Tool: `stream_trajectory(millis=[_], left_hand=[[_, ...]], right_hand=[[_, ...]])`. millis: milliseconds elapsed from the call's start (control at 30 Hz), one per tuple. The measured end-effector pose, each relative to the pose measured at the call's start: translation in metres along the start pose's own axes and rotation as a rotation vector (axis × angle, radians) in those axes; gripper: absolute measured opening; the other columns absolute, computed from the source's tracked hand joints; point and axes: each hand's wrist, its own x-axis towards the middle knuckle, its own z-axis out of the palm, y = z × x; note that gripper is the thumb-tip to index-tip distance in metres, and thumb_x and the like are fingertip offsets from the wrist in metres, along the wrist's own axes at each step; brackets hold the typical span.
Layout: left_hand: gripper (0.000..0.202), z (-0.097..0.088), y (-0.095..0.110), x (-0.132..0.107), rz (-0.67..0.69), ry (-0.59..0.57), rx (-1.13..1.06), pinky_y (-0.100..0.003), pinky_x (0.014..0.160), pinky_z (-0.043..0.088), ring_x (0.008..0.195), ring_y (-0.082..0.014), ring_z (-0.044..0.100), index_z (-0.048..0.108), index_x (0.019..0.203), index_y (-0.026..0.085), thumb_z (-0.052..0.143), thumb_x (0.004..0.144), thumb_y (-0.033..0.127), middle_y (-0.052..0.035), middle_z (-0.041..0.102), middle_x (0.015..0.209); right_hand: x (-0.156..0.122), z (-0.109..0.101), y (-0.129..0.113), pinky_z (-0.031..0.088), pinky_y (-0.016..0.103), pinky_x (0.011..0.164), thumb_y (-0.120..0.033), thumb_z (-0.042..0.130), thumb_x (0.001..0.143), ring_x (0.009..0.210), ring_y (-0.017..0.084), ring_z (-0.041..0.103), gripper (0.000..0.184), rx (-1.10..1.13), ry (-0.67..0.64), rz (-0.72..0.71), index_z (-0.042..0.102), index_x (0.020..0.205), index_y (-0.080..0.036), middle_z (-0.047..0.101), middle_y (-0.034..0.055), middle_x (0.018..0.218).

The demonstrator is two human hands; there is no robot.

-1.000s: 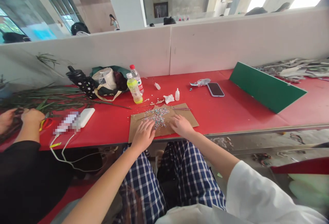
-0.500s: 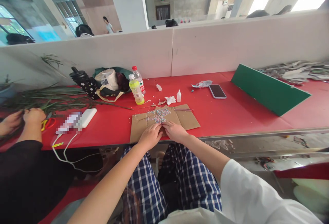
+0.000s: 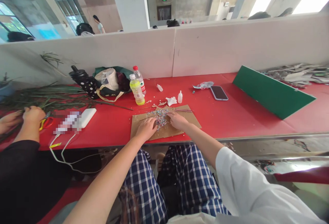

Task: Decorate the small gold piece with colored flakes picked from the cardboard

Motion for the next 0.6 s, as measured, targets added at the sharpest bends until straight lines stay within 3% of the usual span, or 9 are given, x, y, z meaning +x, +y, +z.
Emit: stream_trajectory(millis=[200, 400, 500, 600], left_hand=[[0.04, 0.006, 0.005, 0.006, 0.055, -0.002, -0.079, -0.049, 0.106, 0.052, 0.122, -0.0233, 0.06, 0.057, 0.133, 0.019, 0.058, 0.098, 0.037, -0.0106, 0.06, 0.135], [0.033, -0.007, 0.001, -0.006, 0.113, 0.021, -0.057, -0.049, 0.108, 0.049, 0.123, -0.0229, 0.059, 0.06, 0.128, 0.019, 0.057, 0.098, 0.035, -0.0098, 0.061, 0.133], [0.031, -0.008, 0.004, -0.011, 0.185, -0.012, -0.033, -0.05, 0.11, 0.048, 0.124, -0.0227, 0.059, 0.062, 0.125, 0.019, 0.058, 0.098, 0.034, -0.0092, 0.062, 0.132], [0.036, -0.001, 0.008, -0.013, 0.167, 0.003, -0.014, -0.051, 0.11, 0.047, 0.126, -0.0238, 0.058, 0.059, 0.13, 0.019, 0.058, 0.098, 0.035, -0.0105, 0.06, 0.135]], right_hand=[[-0.009, 0.006, -0.017, 0.055, 0.046, 0.099, -0.035, 0.06, 0.099, 0.115, 0.023, 0.063, 0.033, 0.069, -0.018, -0.097, 0.06, 0.128, -0.02, 0.061, 0.0099, 0.133], [-0.021, -0.002, -0.01, 0.052, 0.048, 0.102, -0.035, 0.06, 0.098, 0.119, 0.024, 0.061, 0.03, 0.061, 0.056, -0.094, 0.062, 0.124, -0.02, 0.061, 0.0099, 0.133], [-0.025, 0.005, -0.011, 0.052, 0.049, 0.102, -0.035, 0.06, 0.098, 0.119, 0.024, 0.061, 0.031, 0.043, 0.071, -0.117, 0.062, 0.125, -0.019, 0.061, 0.0098, 0.133], [-0.026, 0.015, -0.015, 0.051, 0.05, 0.104, -0.035, 0.06, 0.098, 0.123, 0.025, 0.059, 0.036, 0.017, 0.087, -0.135, 0.059, 0.13, -0.02, 0.059, 0.0104, 0.136]])
